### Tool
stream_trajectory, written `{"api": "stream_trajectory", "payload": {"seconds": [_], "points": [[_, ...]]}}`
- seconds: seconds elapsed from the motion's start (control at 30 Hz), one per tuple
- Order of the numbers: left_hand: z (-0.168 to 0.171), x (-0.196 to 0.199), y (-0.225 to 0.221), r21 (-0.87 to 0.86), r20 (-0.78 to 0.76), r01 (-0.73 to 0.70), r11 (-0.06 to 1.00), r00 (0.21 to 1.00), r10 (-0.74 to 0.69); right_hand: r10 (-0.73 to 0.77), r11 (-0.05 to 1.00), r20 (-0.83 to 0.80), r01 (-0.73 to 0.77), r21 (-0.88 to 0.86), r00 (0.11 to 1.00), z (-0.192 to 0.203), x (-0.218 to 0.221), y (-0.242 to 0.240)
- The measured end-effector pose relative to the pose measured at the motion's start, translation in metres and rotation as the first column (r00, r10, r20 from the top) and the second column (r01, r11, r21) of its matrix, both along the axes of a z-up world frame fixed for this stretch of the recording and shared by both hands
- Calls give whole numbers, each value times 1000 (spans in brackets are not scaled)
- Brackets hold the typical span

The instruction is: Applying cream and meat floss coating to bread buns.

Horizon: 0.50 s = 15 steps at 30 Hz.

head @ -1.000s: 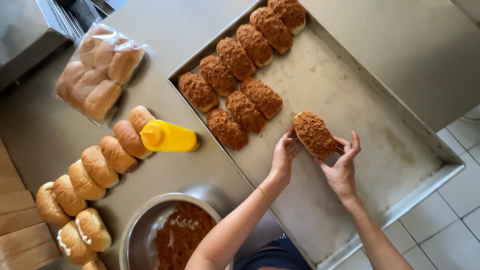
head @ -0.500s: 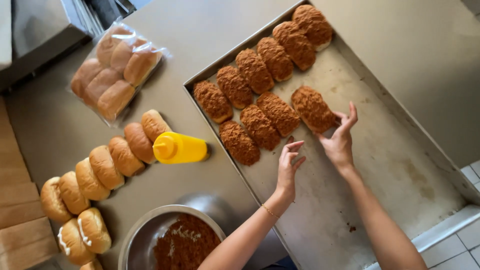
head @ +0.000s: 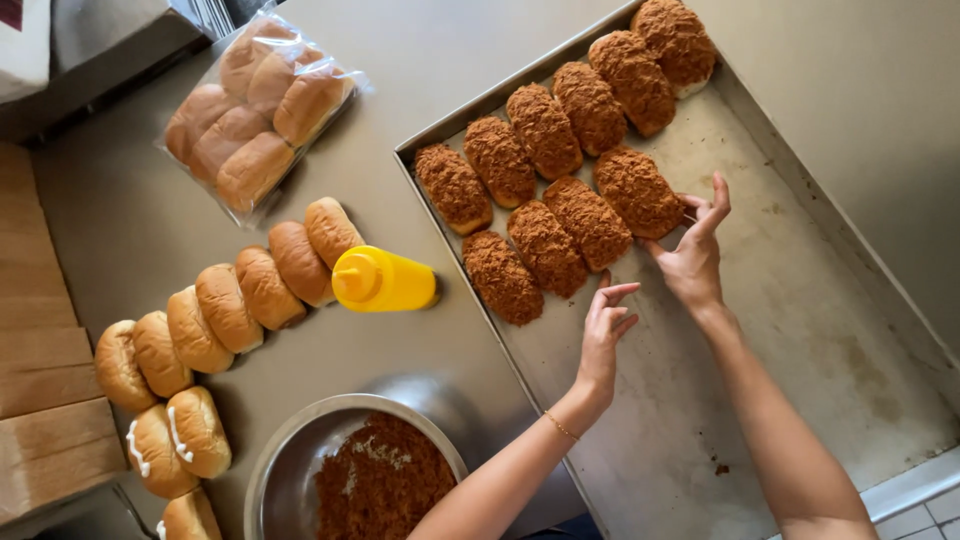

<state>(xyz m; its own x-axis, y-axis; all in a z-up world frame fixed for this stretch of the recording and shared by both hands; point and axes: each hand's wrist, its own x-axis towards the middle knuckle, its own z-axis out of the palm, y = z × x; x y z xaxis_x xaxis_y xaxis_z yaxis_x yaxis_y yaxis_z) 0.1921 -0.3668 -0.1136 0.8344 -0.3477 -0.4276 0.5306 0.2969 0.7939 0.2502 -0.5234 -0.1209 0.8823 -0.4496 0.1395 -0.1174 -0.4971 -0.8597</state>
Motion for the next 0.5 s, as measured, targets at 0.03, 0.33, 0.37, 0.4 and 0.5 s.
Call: {"api": "stream_trajectory", "payload": {"seconds": [0.03,0.33,0.37,0.4,0.5], "points": [[0,0,-1,-7,2,-1,1000,1000,1,5,1000,7,-5,-1,1000,0,0,0],[34,-13,3,-92,-28,-34,995,999,31,19,999,-19,-20,-42,1000,-5,0,-2],[47,-16,9,-95,-26,-43,995,999,41,29,999,-16,-30,-45,999,0,-1,-3],[61,-19,17,-115,-48,-54,992,998,49,50,997,-10,-51,-53,999,6,-3,-3],[97,-32,57,-159,-5,-63,985,998,63,53,997,68,-48,-66,996,5,-23,-10]]}}
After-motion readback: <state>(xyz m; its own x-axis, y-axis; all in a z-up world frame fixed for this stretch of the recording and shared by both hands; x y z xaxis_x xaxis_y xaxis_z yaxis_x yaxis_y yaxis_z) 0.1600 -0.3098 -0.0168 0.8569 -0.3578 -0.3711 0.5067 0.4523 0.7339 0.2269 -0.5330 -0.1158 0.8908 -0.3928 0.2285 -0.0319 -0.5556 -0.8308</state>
